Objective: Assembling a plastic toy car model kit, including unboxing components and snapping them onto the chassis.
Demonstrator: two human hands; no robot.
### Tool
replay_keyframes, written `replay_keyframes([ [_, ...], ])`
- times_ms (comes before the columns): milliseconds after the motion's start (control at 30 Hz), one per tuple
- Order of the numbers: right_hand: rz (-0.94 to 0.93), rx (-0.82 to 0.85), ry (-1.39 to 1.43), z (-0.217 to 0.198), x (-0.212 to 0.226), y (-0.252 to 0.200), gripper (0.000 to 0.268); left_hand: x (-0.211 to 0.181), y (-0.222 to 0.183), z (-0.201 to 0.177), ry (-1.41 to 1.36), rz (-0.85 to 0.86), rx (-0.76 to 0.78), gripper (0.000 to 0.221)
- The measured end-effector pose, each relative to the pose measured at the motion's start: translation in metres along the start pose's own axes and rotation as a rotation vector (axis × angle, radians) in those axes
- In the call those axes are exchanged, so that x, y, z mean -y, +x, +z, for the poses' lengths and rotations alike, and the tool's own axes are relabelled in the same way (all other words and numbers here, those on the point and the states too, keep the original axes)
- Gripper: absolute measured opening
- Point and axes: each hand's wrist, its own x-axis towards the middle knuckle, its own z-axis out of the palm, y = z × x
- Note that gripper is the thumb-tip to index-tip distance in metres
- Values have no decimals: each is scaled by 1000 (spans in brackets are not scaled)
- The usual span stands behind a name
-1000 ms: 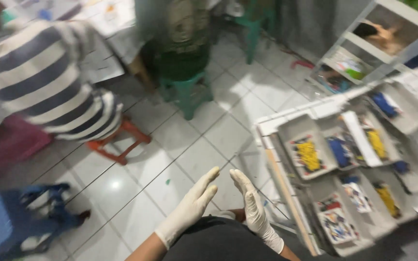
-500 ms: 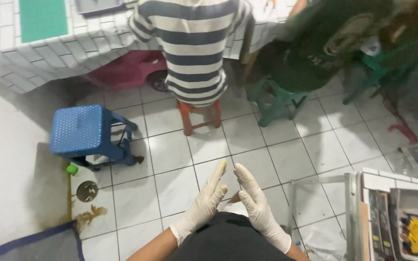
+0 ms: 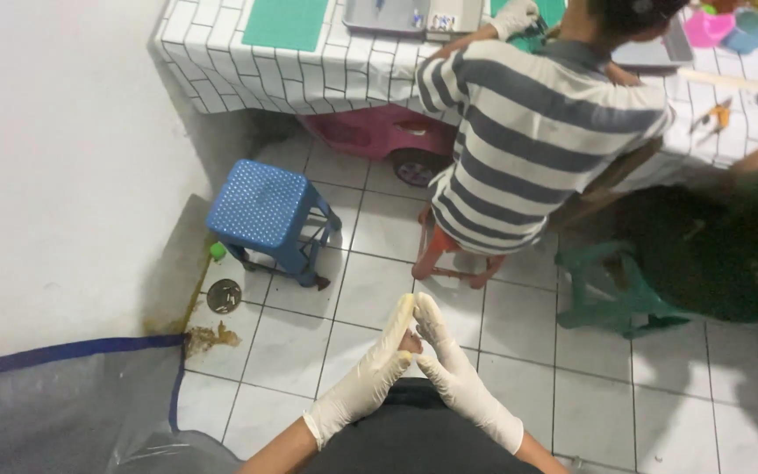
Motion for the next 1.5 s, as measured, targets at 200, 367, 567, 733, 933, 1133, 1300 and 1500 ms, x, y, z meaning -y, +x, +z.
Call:
replay_keyframes([
  [200,40,134,-55,-33,48,98,112,-44,67,-51,35,-147,-39,98],
  [367,97,254,-96,-41,50,179,106,-84,99,-113,-10,-379,-79,95],
  [567,-19,355,-23,-30,33,286,102,-43,140,-201,68,-208,-123,100],
  [733,-47,304,-77,-8,70,369,93,-43,173,-282,-23,-8,-192,103],
  [933,-104,219,-77,2,54,440,90,-28,208,-349,-64,12,-186,95],
  [1133,-86,186,60,-19,35,502,85,-30,264,-394,-195,8,-137,99],
  [1300,-92,252,36,-52,24,565,85,-21,322,-421,-102,-22,-196,90],
  [1500,38,277,39,-112,71,645,94,-45,414,-446,-54,-64,-249,94],
])
